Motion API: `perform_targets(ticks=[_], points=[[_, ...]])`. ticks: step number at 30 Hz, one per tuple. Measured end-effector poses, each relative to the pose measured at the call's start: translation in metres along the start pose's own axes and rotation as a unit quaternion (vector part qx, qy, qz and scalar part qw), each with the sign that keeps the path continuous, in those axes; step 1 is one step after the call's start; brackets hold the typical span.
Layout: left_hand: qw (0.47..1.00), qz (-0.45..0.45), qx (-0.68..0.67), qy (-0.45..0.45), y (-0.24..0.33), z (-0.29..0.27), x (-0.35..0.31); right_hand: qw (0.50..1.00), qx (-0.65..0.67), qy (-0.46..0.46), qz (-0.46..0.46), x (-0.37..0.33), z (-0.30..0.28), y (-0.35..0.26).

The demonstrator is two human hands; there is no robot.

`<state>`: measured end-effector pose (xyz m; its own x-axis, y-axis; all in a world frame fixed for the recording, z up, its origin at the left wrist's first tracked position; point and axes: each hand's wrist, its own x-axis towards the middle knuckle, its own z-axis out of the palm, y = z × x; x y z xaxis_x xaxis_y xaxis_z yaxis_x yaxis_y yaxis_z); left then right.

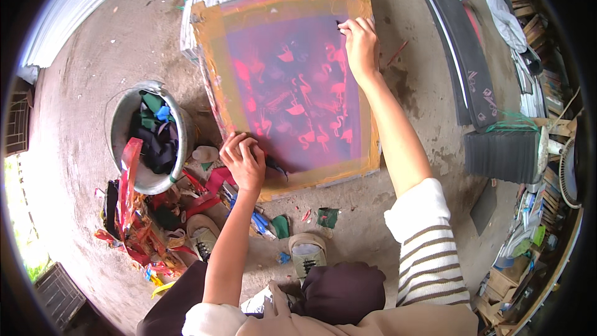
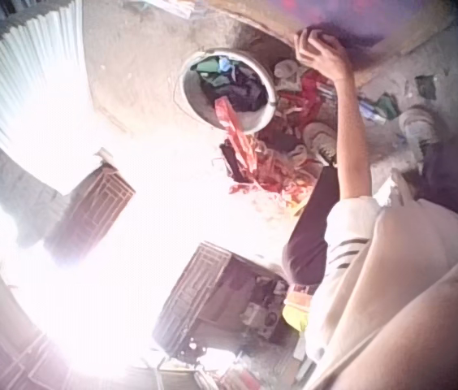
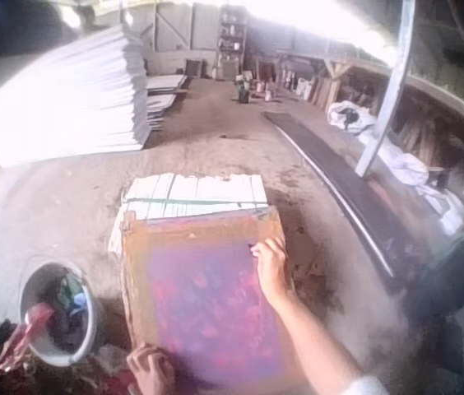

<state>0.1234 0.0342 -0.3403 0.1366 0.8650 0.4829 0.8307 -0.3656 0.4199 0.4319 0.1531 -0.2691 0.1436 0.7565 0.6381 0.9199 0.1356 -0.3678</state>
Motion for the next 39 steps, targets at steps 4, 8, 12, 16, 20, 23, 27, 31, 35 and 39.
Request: perform_targets(ticks=[4,8,12,16,20,23,27,31,35,39], points=[[1.0,-0.004,-0.01,-0.009,-0.005,0.0,0.002,0.998,-0.006,-0.045,0.034,-0.038,-0.012,-0.006],[1.0,-0.009,-0.007,0.01,-0.013,-0.007,0.003,0.991,0.013,-0.126,0.052,-0.2,-0.06,-0.048],[1.0,-0.016,-0.007,0.001,-0.002,-0.001,0.001,0.988,0.006,-0.125,0.085,-0.247,-0.061,-0.035],[1.0,-0.011,0.013,0.005,-0.009,-0.009,0.001,0.997,0.003,-0.051,0.049,-0.091,-0.015,-0.041],[1.0,-0.004,-0.003,-0.003,0.001,0.0,0.002,1.0,-0.012,-0.016,0.017,-0.007,-0.006,-0.017],[1.0,-0.004,0.005,0.001,-0.01,-0.003,0.003,0.998,-0.004,-0.052,0.046,-0.048,-0.011,-0.031],[1.0,-0.013,-0.007,0.01,-0.012,-0.004,0.003,0.992,-0.001,-0.101,0.077,-0.203,-0.052,-0.058],[1.0,-0.013,-0.008,-0.012,-0.002,-0.003,0.001,0.989,0.008,-0.102,0.107,-0.243,-0.061,-0.057],[1.0,-0.02,0.001,-0.01,-0.006,-0.006,-0.001,0.995,-0.01,-0.081,0.055,-0.11,-0.019,-0.037],[1.0,-0.016,-0.013,-0.006,-0.008,-0.005,0.0,0.996,-0.01,-0.051,0.066,-0.073,-0.016,-0.04]])
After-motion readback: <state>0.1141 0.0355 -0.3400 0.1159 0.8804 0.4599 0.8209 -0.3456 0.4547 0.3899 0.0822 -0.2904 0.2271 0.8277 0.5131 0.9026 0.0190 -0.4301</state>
